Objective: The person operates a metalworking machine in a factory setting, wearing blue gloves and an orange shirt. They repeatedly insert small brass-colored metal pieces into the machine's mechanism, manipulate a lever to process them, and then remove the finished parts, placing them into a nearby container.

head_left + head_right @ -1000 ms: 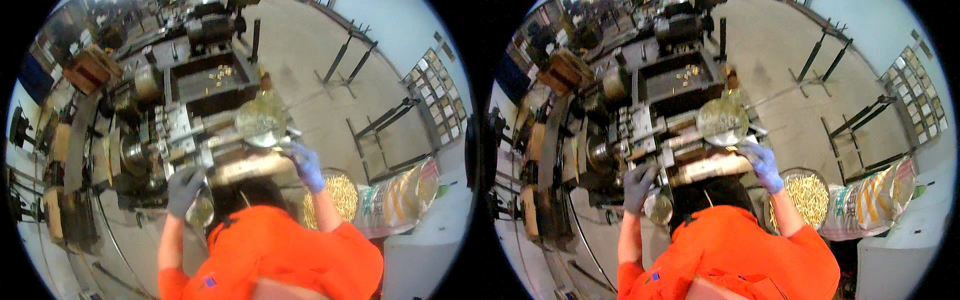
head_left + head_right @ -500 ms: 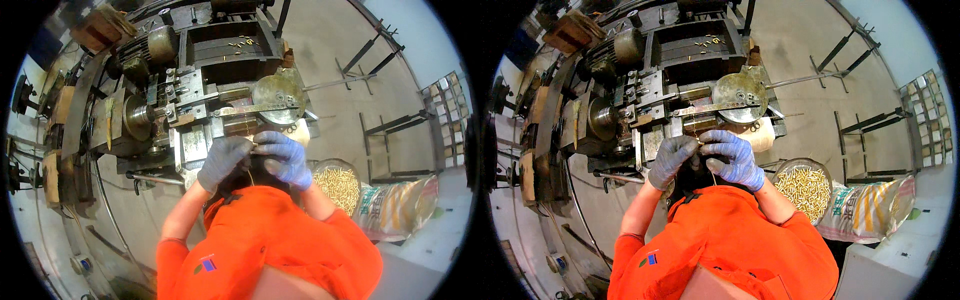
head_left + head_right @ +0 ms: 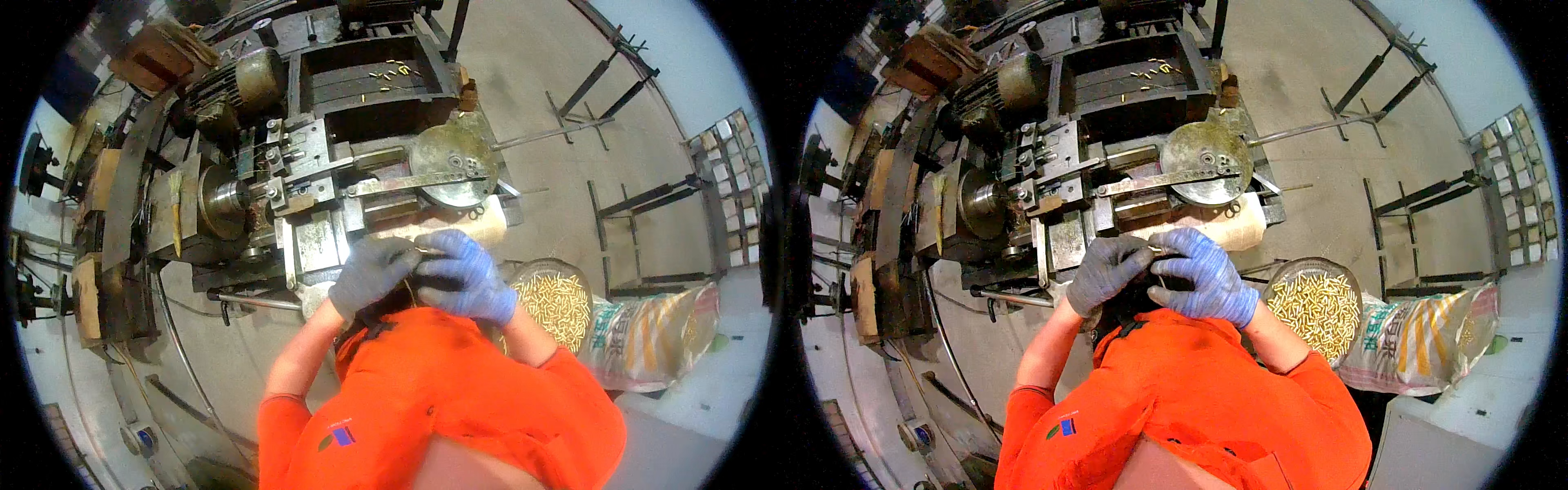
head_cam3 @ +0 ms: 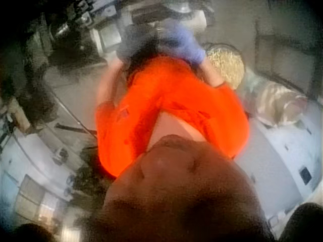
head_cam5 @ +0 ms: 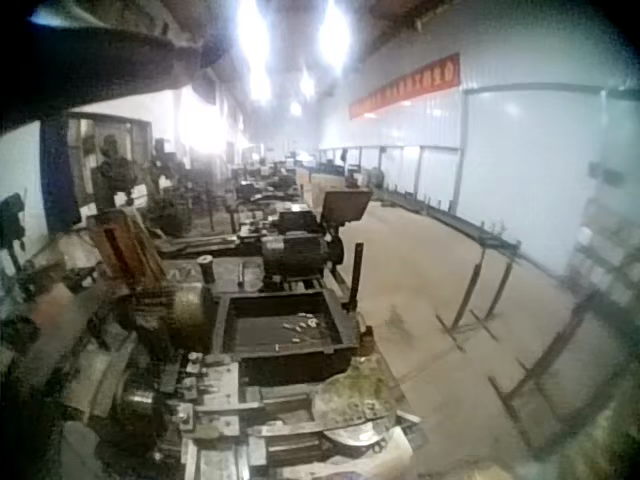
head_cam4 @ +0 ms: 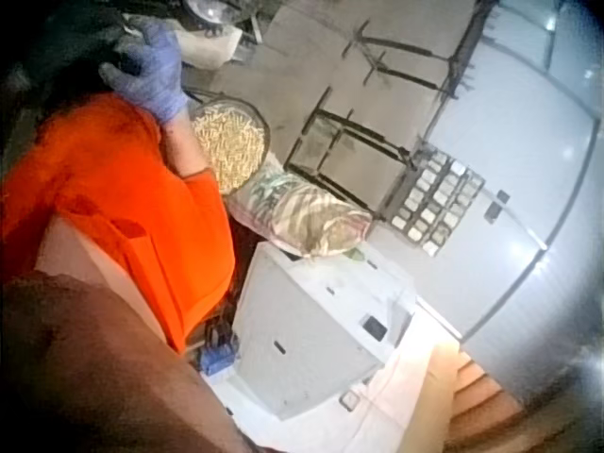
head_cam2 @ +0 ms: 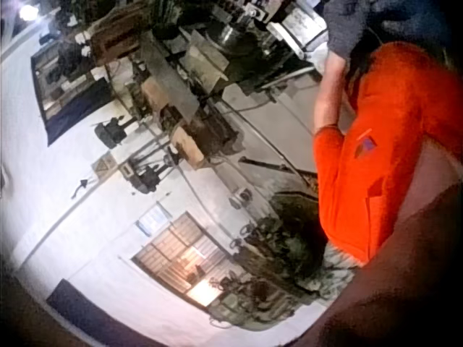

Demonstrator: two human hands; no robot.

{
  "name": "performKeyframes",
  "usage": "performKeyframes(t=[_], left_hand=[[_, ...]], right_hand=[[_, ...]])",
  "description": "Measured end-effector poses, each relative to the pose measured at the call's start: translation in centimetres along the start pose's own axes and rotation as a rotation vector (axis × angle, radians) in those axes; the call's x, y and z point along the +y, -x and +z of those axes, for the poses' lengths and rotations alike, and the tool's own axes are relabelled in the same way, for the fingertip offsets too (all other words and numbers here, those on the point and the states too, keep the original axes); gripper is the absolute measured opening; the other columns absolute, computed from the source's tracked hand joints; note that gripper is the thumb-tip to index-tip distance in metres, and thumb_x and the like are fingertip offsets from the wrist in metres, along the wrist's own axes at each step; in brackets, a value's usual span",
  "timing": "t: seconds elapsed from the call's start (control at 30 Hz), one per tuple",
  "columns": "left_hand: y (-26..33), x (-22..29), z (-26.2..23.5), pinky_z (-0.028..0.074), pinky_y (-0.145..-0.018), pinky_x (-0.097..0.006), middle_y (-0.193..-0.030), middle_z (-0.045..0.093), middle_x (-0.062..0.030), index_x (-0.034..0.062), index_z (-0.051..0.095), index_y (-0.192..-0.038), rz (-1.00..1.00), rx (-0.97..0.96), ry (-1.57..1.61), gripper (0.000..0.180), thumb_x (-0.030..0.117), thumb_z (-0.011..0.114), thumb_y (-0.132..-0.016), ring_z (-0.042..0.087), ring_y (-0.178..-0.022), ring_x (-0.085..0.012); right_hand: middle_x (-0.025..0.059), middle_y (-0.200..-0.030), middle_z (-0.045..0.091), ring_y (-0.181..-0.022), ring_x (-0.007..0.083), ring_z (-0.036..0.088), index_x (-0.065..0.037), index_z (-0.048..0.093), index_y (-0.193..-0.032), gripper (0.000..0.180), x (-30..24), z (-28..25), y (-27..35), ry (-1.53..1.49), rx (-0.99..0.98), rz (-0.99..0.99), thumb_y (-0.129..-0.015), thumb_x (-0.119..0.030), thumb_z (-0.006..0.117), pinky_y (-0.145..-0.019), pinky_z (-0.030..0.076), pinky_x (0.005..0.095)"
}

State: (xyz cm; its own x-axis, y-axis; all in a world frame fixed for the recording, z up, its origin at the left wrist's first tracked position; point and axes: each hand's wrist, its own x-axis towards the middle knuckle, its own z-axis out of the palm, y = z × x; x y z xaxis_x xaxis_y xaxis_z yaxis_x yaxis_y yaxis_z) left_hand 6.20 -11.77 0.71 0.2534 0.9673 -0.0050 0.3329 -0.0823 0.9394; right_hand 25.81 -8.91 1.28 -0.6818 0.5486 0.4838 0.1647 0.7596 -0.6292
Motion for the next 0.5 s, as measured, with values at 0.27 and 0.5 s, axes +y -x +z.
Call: performKeyframes(t=[0.27, 0.5], left_hand=[[0.9, -0.8, 0.1, 0.044, -0.058, -0.027, -0.068, 0.060, -0.0061, -0.0007, 0.064, -0.089, -0.050, -0.056, 0.084, 0.034, 0.032, 0.054, -0.087, 0.052, -0.062, -0.0113], [1.2, -1.4, 0.3, 0.040, -0.051, -0.027, -0.058, 0.050, -0.0026, 0.0005, 0.059, -0.077, -0.025, -0.109, 0.094, 0.033, 0.030, 0.051, -0.089, 0.045, -0.055, -0.0099]], right_hand=[[0.0104, -0.085, 0.059, -0.074, 0.0290, 0.056, -0.005, 0.064, -0.081, 0.023, 0.4, 1.4, -0.5, 0.041, 0.050, -0.060, -0.066, -0.020, 0.073, -0.064, 0.045, 0.0378], [0.0098, -0.088, 0.063, -0.074, 0.0281, 0.057, -0.006, 0.065, -0.080, 0.017, 0.5, 1.4, 0.3, -0.010, 0.026, -0.015, -0.068, -0.016, 0.071, -0.065, 0.046, 0.0366]])
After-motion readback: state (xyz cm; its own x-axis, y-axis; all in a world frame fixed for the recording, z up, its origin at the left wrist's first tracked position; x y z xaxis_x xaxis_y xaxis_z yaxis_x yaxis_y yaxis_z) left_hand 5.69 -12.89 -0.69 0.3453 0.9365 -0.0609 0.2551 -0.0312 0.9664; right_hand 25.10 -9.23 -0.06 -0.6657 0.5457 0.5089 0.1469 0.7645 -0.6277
